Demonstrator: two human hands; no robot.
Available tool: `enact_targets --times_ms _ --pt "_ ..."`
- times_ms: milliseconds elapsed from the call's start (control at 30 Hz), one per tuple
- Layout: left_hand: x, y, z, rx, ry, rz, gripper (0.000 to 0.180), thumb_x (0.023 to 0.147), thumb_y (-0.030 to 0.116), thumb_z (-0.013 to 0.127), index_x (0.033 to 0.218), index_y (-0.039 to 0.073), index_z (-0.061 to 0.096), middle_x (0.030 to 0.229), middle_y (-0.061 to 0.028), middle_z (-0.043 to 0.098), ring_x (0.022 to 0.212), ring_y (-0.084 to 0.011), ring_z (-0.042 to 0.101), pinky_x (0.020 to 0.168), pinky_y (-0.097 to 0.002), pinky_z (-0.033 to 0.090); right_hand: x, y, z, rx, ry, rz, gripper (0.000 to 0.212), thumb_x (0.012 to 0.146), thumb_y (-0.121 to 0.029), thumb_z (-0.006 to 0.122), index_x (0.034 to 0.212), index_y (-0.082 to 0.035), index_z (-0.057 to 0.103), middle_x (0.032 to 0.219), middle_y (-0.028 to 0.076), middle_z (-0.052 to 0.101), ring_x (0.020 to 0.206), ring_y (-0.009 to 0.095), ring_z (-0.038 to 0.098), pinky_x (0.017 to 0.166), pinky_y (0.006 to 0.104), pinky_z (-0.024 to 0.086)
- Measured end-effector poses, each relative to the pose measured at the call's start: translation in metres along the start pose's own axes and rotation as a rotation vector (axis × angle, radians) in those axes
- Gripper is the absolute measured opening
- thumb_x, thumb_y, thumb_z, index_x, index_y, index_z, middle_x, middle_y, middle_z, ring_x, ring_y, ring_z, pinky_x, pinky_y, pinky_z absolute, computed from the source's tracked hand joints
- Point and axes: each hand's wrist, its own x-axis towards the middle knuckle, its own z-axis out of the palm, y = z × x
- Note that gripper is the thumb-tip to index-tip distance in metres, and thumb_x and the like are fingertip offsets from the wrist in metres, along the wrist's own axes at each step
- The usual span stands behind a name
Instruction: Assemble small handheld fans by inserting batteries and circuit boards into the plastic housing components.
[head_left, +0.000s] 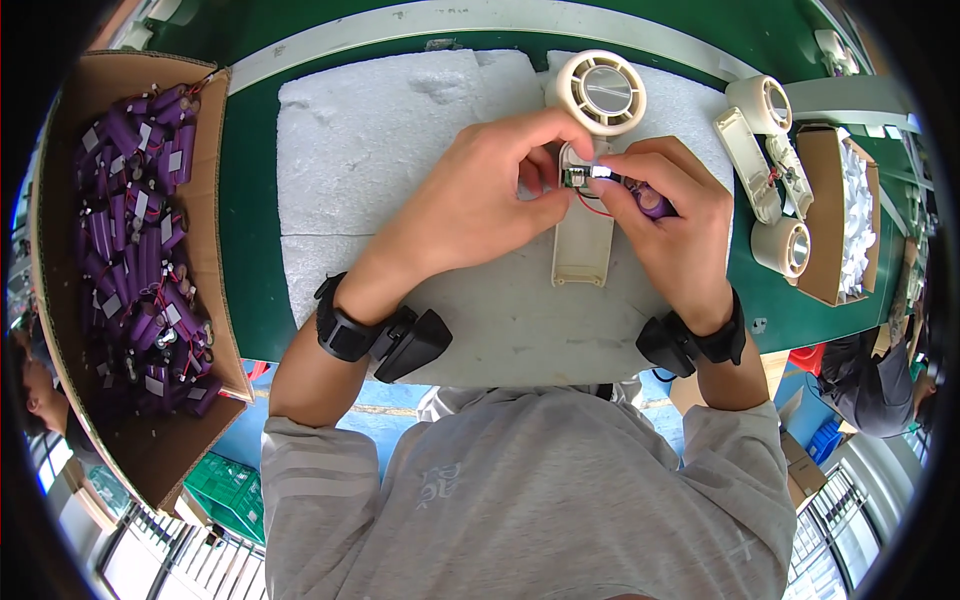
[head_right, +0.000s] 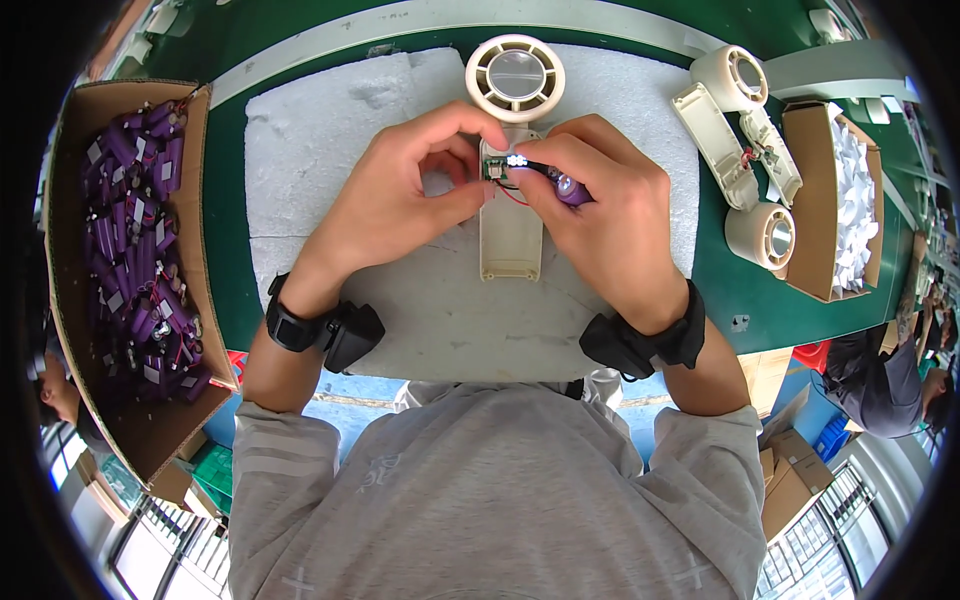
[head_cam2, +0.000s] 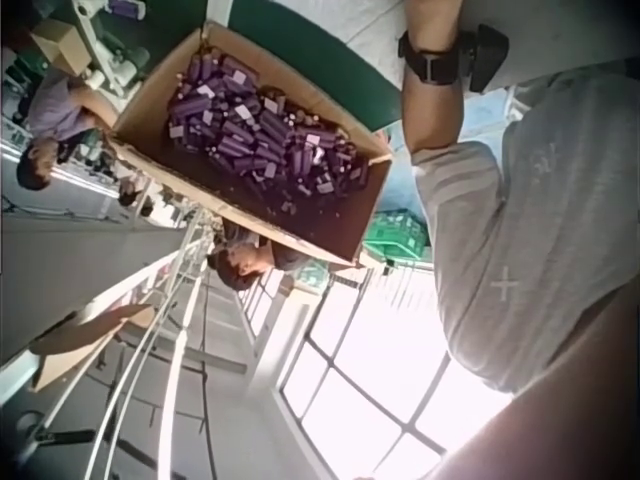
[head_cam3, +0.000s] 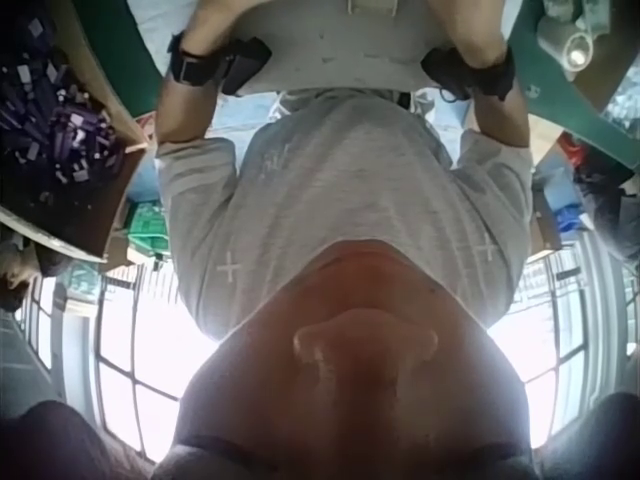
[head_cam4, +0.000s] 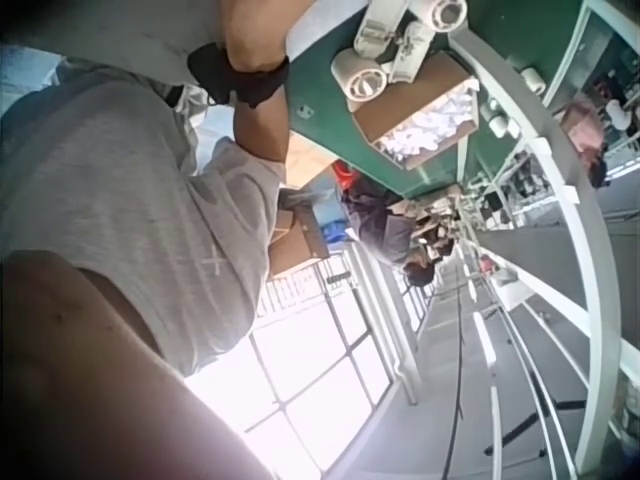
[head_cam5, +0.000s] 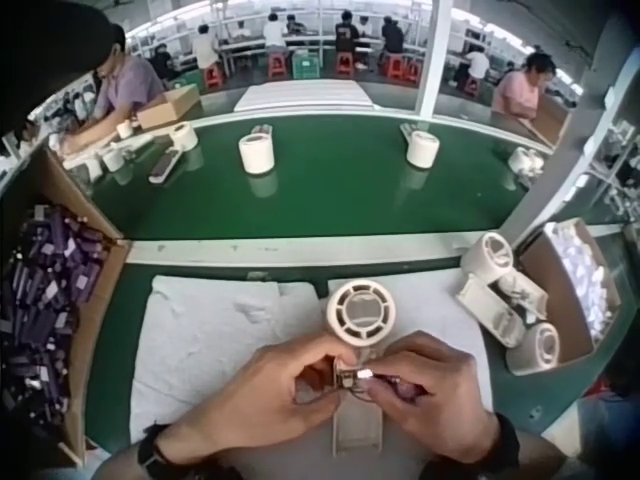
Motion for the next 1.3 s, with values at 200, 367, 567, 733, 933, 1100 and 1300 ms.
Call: enact_targets --times_ms 200,367,567,733,933,1100,1300 --pt "0.0 -0.001 0.001 0.004 -0.002 -0.075 0.029 0.077 -0.005 0.066 0.103 0.004 0.057 0.087 -0.0015 0.06 0.078 -0.0097 0.06 0.076 -0.0264 0.051 -0.002 -0.001 0.003 -0.049 0.027 -0.031 0.019 0.075 -0.003 0.078 0.093 -0.002 0.071 0.086 0.007 0.064 0.065 0.013 0.059 0.056 0.0236 0.047" --pt "0.0 -0.001 -0.001 -0.03 -0.011 -0.049 0.026 0.078 -0.005 0.066 0.101 0.004 0.056 0.091 -0.0014 0.059 0.08 -0.0097 0.061 0.077 -0.0267 0.051 -0.002 -0.003 0.005 -0.103 0.047 -0.059 0.02 0.075 -0.004 0.078 0.094 -0.002 0.072 0.087 0.008 0.064 0.065 0.016 0.06 0.057 0.0248 0.049" --pt "0.001 -0.005 -0.002 -0.118 -0.014 -0.017 0.022 0.084 -0.002 0.065 0.105 0.002 0.063 0.096 -0.0042 0.064 0.083 -0.0117 0.063 0.077 -0.0275 0.052 -0.003 -0.003 0.006 -0.148 0.043 -0.087 0.02 0.076 -0.005 0.077 0.094 -0.002 0.071 0.086 0.009 0.064 0.065 0.018 0.061 0.058 0.0261 0.05" --pt "0.005 -0.009 -0.001 0.118 0.047 0.137 0.018 0.082 0.002 0.066 0.1 0.006 0.071 0.09 -0.0096 0.069 0.07 -0.0214 0.065 0.065 -0.0308 0.052 0.0 -0.003 0.004 -0.129 0.066 -0.027 0.019 0.076 -0.005 0.076 0.093 -0.001 0.068 0.084 0.007 0.063 0.066 0.014 0.061 0.059 0.025 0.049" --pt "0.004 -0.002 -0.002 0.195 0.026 0.124 0.021 0.086 0.003 0.064 0.104 0.01 0.073 0.098 -0.011 0.069 0.079 -0.0221 0.066 0.07 -0.0308 0.052 0.007 0.004 -0.011 0.072 -0.193 0.16 0.025 0.08 -0.005 0.073 0.102 -0.002 0.061 0.082 0.002 0.059 0.068 0.008 0.06 0.057 0.0225 0.047" --pt "0.004 0.001 -0.005 0.193 0.0 0.118 0.021 0.088 0.003 0.064 0.107 0.009 0.072 0.101 -0.0107 0.067 0.087 -0.0211 0.066 0.075 -0.0303 0.052 0.008 0.001 -0.033 0.453 -0.479 0.407 0.032 0.084 -0.006 0.07 0.112 -0.003 0.056 0.082 0.0 0.057 0.069 0.007 0.06 0.054 0.0215 0.045" --pt "0.006 -0.014 -0.019 0.095 0.137 0.18 0.025 0.084 0.001 0.064 0.107 0.008 0.071 0.096 -0.0082 0.065 0.081 -0.022 0.064 0.073 -0.031 0.052 0.013 0.0 -0.034 0.614 -0.349 0.592 0.03 0.087 -0.007 0.066 0.115 -0.003 0.056 0.085 0.002 0.06 0.067 0.008 0.061 0.052 0.0216 0.045"
